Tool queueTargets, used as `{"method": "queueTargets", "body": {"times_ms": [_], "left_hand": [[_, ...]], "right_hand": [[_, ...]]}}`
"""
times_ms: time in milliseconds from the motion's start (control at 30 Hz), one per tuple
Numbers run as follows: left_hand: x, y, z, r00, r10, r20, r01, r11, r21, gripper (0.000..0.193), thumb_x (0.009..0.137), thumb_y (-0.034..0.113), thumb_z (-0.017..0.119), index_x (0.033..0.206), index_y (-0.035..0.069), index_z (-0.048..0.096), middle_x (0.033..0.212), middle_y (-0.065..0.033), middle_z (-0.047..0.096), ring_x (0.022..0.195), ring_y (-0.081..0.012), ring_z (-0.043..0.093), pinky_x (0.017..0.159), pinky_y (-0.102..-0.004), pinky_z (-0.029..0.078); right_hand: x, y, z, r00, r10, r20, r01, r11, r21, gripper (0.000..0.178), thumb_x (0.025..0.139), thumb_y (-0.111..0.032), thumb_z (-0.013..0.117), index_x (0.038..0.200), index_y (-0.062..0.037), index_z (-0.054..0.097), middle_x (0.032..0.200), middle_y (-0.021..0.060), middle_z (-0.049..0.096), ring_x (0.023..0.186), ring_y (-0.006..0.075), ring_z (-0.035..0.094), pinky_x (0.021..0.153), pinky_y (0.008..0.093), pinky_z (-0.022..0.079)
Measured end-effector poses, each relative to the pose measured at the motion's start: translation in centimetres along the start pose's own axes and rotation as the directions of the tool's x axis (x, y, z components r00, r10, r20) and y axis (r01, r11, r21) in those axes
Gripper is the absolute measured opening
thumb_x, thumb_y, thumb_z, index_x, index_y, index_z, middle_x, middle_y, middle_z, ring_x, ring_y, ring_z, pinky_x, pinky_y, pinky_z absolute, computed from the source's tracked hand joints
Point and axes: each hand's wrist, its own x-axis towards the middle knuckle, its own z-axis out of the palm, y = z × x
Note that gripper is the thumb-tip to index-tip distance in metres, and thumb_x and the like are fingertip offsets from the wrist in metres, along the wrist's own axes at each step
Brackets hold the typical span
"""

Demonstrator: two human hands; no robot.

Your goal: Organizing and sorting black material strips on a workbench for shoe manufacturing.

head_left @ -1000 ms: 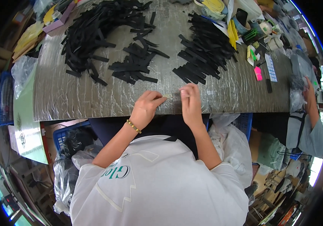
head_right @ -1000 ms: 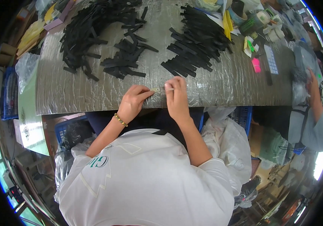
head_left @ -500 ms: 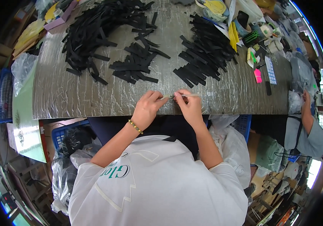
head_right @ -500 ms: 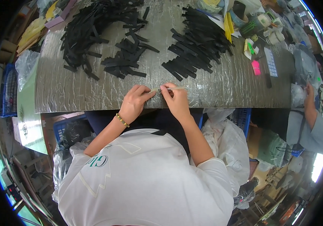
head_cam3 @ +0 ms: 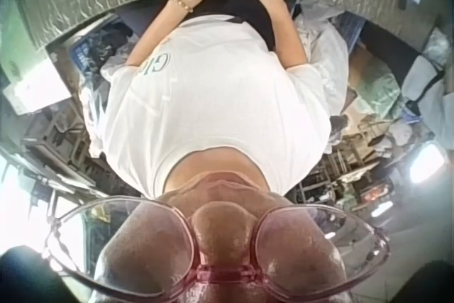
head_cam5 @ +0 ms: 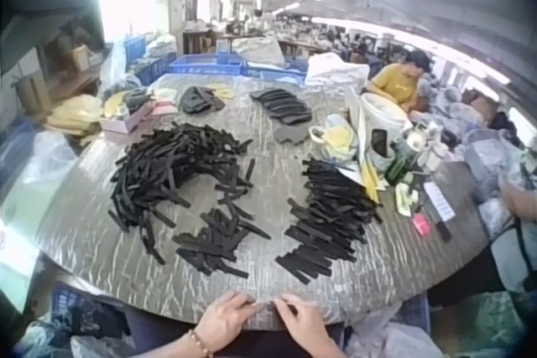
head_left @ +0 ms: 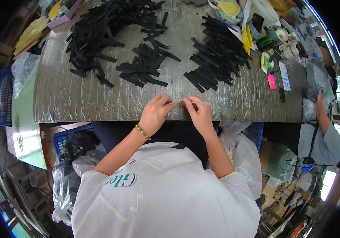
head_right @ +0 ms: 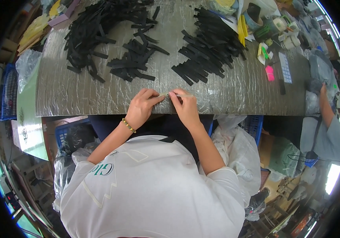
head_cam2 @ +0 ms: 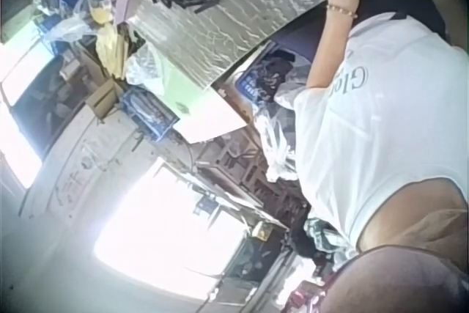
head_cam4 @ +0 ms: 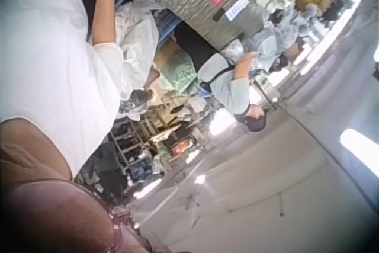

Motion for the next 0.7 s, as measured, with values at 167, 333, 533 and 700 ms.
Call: {"method": "queueTargets", "body": {"times_ms": [167, 333, 533, 700], "left_hand": [[-0.1, -0.3, 0.2, 1.0, -0.005, -0.027, 0.004, 0.999, -0.039, 0.035, 0.075, -0.004, 0.061, 0.107, 0.006, 0.072, 0.092, -0.0071, 0.061, 0.088, -0.0261, 0.06, 0.08, -0.0359, 0.053], [0.0, -0.4, 0.2, 0.992, -0.096, -0.084, 0.08, 0.98, -0.185, 0.043, 0.085, -0.004, 0.06, 0.127, 0.005, 0.059, 0.093, -0.0107, 0.067, 0.087, -0.0315, 0.063, 0.079, -0.0415, 0.053], [0.0, -0.5, 0.3, 0.99, -0.112, -0.083, 0.095, 0.978, -0.184, 0.04, 0.088, -0.002, 0.06, 0.127, 0.005, 0.057, 0.091, -0.0117, 0.068, 0.087, -0.0317, 0.064, 0.076, -0.043, 0.054], [-0.1, -0.6, 0.2, 0.989, -0.142, -0.047, 0.131, 0.972, -0.196, 0.038, 0.087, -0.003, 0.061, 0.124, 0.004, 0.058, 0.092, -0.0122, 0.067, 0.088, -0.0325, 0.064, 0.077, -0.0426, 0.053]], "right_hand": [[-0.3, -1.2, 0.1, 0.997, 0.046, 0.056, -0.049, 0.997, 0.052, 0.02, 0.096, -0.014, 0.065, 0.096, 0.0054, 0.069, 0.083, 0.0165, 0.069, 0.067, 0.023, 0.067, 0.062, 0.0323, 0.05], [0.1, -1.4, 1.3, 0.986, 0.04, 0.162, -0.046, 0.998, 0.032, 0.018, 0.098, -0.01, 0.062, 0.1, 0.0071, 0.069, 0.088, 0.0114, 0.072, 0.081, 0.0162, 0.07, 0.073, 0.029, 0.055], [0.6, -1.9, 2.2, 0.989, -0.075, 0.126, 0.082, 0.996, -0.046, 0.016, 0.096, -0.009, 0.063, 0.099, 0.0052, 0.069, 0.087, 0.0163, 0.07, 0.075, 0.0271, 0.068, 0.068, 0.0352, 0.052], [0.8, -2.7, 1.3, 0.973, -0.153, 0.172, 0.176, 0.976, -0.127, 0.014, 0.097, -0.007, 0.059, 0.099, 0.0057, 0.066, 0.091, 0.0169, 0.068, 0.083, 0.0354, 0.066, 0.076, 0.0373, 0.052]]}}
